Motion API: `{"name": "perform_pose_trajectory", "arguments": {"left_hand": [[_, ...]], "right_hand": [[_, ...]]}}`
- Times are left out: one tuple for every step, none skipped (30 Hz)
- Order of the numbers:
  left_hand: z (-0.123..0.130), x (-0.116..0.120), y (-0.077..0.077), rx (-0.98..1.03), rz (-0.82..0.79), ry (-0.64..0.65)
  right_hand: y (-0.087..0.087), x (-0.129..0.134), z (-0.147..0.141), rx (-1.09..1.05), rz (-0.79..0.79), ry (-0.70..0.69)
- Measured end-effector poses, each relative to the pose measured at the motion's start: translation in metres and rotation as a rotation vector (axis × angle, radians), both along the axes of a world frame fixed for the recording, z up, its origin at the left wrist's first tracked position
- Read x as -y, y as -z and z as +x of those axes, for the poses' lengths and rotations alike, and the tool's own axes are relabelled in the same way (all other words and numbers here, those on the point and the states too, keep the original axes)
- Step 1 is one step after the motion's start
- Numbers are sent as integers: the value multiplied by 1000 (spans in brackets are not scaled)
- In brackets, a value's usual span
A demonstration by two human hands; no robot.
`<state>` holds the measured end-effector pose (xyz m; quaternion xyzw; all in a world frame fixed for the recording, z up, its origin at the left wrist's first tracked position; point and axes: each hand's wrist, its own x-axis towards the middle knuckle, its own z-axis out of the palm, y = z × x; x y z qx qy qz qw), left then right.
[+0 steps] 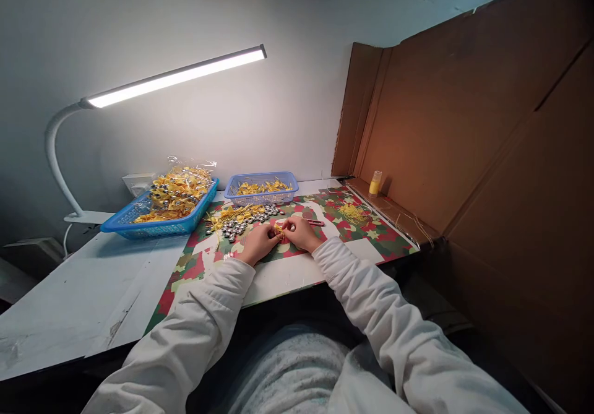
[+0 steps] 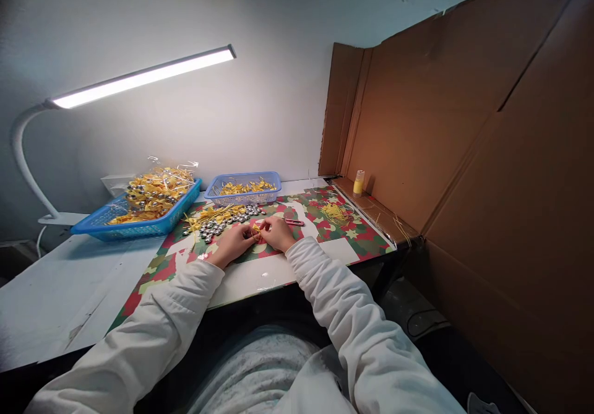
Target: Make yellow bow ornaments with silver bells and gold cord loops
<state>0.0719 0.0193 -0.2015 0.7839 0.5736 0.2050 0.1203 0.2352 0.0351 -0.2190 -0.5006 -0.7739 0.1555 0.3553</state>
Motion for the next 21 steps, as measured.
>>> {"name": "perform_pose_trajectory", "arguments": {"left_hand": [[0,0,0,2,-2,-2],[0,0,0,4,-2,-5],[0,0,-1,7,-1,-9],[0,1,-1,10,1,-13],[1,1,-1,13,5,-18],[1,1,-1,16,10,-21],[1,1,-1,18,16,-25],[1,1,-2,20,22,-27],[1,2,-2,20,27,-28],[1,2,-3,19,31,-29],[1,2,-3,17,33,-30],[1,3,-3,15,34,-31],[1,3,-4,12,33,-33],[1,3,-4,8,30,-34],[1,3,-4,4,27,-36],[1,3,-4,0,23,-39],[1,3,-4,-5,20,-43],[1,3,-4,-11,18,-48],[1,3,-4,-18,16,-53],[1,2,-4,-24,14,-58],[1,2,-3,-31,12,-61]], "right_hand": [[-1,0,0,-6,20,2],[-2,1,0,-13,41,4],[-2,1,1,-20,58,4],[-3,2,1,-26,72,3],[-3,2,1,-31,80,1],[-3,3,1,-33,84,-1],[-3,3,1,-33,84,-3],[-3,3,1,-31,80,-6],[-2,2,1,-28,75,-9],[-1,2,1,-24,68,-12],[-1,2,1,-21,58,-15],[0,1,1,-18,46,-18],[1,1,0,-16,33,-23],[2,0,0,-16,18,-27],[2,0,-1,-17,4,-31],[3,0,-1,-19,-7,-34],[3,0,-1,-21,-16,-37],[4,0,-1,-24,-22,-37],[4,0,-1,-26,-27,-37],[4,0,-1,-27,-29,-37],[4,0,-1,-27,-31,-37]]}}
